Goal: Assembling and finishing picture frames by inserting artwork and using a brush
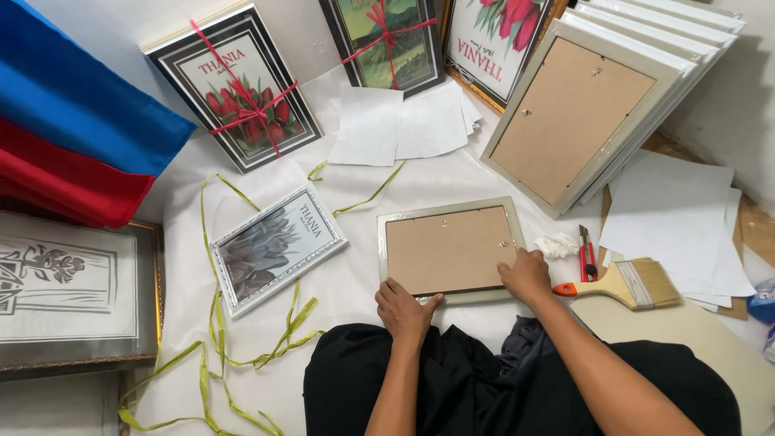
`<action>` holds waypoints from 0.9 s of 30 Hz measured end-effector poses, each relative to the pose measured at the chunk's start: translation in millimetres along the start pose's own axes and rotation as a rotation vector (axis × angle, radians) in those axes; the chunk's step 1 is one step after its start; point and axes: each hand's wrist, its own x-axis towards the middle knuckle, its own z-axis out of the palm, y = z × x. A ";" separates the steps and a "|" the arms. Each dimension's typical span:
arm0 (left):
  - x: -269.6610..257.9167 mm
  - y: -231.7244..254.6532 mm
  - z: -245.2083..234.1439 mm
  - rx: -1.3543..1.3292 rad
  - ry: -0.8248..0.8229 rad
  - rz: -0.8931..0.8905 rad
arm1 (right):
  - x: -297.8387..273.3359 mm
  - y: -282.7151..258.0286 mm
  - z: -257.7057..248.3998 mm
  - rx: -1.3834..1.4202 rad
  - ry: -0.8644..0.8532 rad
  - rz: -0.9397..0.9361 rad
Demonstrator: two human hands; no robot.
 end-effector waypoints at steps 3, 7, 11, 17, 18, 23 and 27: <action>0.7 2.6 -7.1 -0.026 -0.040 -0.031 | 9.5 8.5 6.6 0.050 0.002 -0.001; 4.0 0.1 4.3 0.013 -0.034 -0.027 | 6.0 5.8 -2.7 0.191 -0.020 0.028; 5.6 -0.7 10.4 0.029 -0.033 -0.048 | -4.1 -3.4 -2.1 0.056 -0.057 0.043; 6.3 -2.9 12.9 0.021 -0.013 -0.045 | -11.9 -22.4 0.4 -0.139 -0.096 0.001; 8.8 -5.7 17.4 0.004 -0.005 -0.034 | -13.9 -28.4 -3.2 -0.144 -0.123 0.023; 15.3 -13.6 22.9 -0.256 -0.011 -0.100 | -31.5 -47.7 -24.5 -0.178 -0.167 0.067; 13.8 -11.8 10.4 -0.199 -0.038 -0.107 | -27.8 -43.3 -23.9 -0.211 -0.177 0.085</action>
